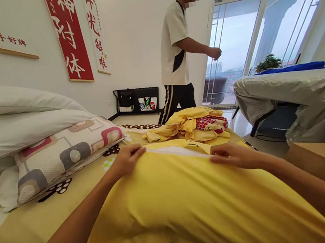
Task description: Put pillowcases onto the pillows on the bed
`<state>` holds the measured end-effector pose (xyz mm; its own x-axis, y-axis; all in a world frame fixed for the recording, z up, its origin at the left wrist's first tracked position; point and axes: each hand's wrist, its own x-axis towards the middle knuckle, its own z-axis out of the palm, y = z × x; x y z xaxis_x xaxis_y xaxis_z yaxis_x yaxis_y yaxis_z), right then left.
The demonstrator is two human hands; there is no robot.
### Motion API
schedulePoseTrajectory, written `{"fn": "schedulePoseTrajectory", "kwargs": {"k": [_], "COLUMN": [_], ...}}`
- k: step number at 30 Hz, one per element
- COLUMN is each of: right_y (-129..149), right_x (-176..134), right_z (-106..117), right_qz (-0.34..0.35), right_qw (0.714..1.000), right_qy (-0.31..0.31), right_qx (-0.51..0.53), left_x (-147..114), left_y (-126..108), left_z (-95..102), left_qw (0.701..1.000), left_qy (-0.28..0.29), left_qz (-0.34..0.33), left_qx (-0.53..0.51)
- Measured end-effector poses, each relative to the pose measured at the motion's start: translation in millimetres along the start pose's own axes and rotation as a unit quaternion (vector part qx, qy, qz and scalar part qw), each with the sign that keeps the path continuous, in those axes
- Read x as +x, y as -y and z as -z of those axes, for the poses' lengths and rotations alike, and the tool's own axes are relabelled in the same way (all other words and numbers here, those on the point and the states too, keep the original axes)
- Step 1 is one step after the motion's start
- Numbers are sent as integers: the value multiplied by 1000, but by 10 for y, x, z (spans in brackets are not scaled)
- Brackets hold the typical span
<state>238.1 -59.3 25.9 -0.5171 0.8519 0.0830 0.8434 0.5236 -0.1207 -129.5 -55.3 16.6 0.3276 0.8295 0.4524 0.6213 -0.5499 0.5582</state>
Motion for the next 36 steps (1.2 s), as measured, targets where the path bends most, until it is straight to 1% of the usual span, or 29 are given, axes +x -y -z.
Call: {"fn": "schedulePoseTrajectory", "kwargs": {"k": [1,3,4,5,6,7,9,11,12,13,14,15,16,17,18,19,20,21,24,25,27,29,30,31,33,34,35,36], "right_y": [-121,-313,-375,-416,-437,-441,-412,-349,-307,-260,-208,-155,-103,-55,-14,18,41,58,94,111,156,198,210,215,206,195,184,173], "right_x": [-49,-157,-204,-241,-264,-274,-265,-237,-222,-208,-194,-181,-167,-151,-133,-111,-85,-56,60,109,218,323,361,382,360,322,275,227], "right_z": [-24,-168,-251,-311,-330,-300,-110,132,217,256,244,185,94,-12,-114,-199,-257,-288,-291,-290,-295,-244,-168,-51,280,457,612,722], "right_qz": [-21,-61,-72,-77,-80,-87,-116,-143,-148,-149,-147,-141,-134,-132,-136,-144,-155,-167,-192,-198,-211,-225,-234,-243,-266,-278,-292,-301], "right_qw": [1000,997,995,993,992,989,973,943,931,931,941,957,971,978,976,971,965,959,949,947,943,940,937,932,920,910,897,882], "right_qy": [1,-18,-38,-60,-84,-113,-195,-290,-318,-319,-295,-251,-196,-145,-104,-74,-50,-27,13,13,-3,-29,-47,-68,-114,-145,-185,-229], "right_qx": [-13,-47,-60,-63,-51,-28,29,84,97,95,75,37,-15,-74,-131,-176,-208,-227,-249,-252,-256,-256,-257,-259,-265,-270,-277,-283], "left_x": [-33,-100,-123,-132,-124,-100,-25,35,41,25,-16,-77,-151,-229,-299,-353,-382,-384,-254,-187,-52,71,130,187,286,322,345,350], "left_y": [44,149,193,216,210,171,1,-212,-295,-344,-353,-322,-260,-177,-88,-6,61,107,156,166,199,224,213,174,9,-103,-217,-314], "left_z": [-37,-171,-239,-281,-285,-243,-34,239,352,430,464,454,406,332,246,161,89,35,-28,-29,-17,44,109,204,475,633,787,919], "left_qw": [1000,999,998,997,998,999,1000,995,990,985,984,986,988,985,976,966,957,951,923,911,893,891,892,893,892,889,883,874], "left_qy": [3,40,62,72,65,46,-13,-99,-140,-167,-170,-141,-86,-23,34,72,86,82,49,49,65,69,59,42,0,-33,-80,-138], "left_qz": [1,6,10,13,15,14,5,-8,-13,-14,-9,3,22,44,67,88,105,112,120,129,156,179,180,178,167,160,152,144], "left_qx": [0,10,19,23,21,14,-1,-5,5,25,52,87,127,168,203,233,256,276,361,389,417,411,410,412,420,427,436,444]}}
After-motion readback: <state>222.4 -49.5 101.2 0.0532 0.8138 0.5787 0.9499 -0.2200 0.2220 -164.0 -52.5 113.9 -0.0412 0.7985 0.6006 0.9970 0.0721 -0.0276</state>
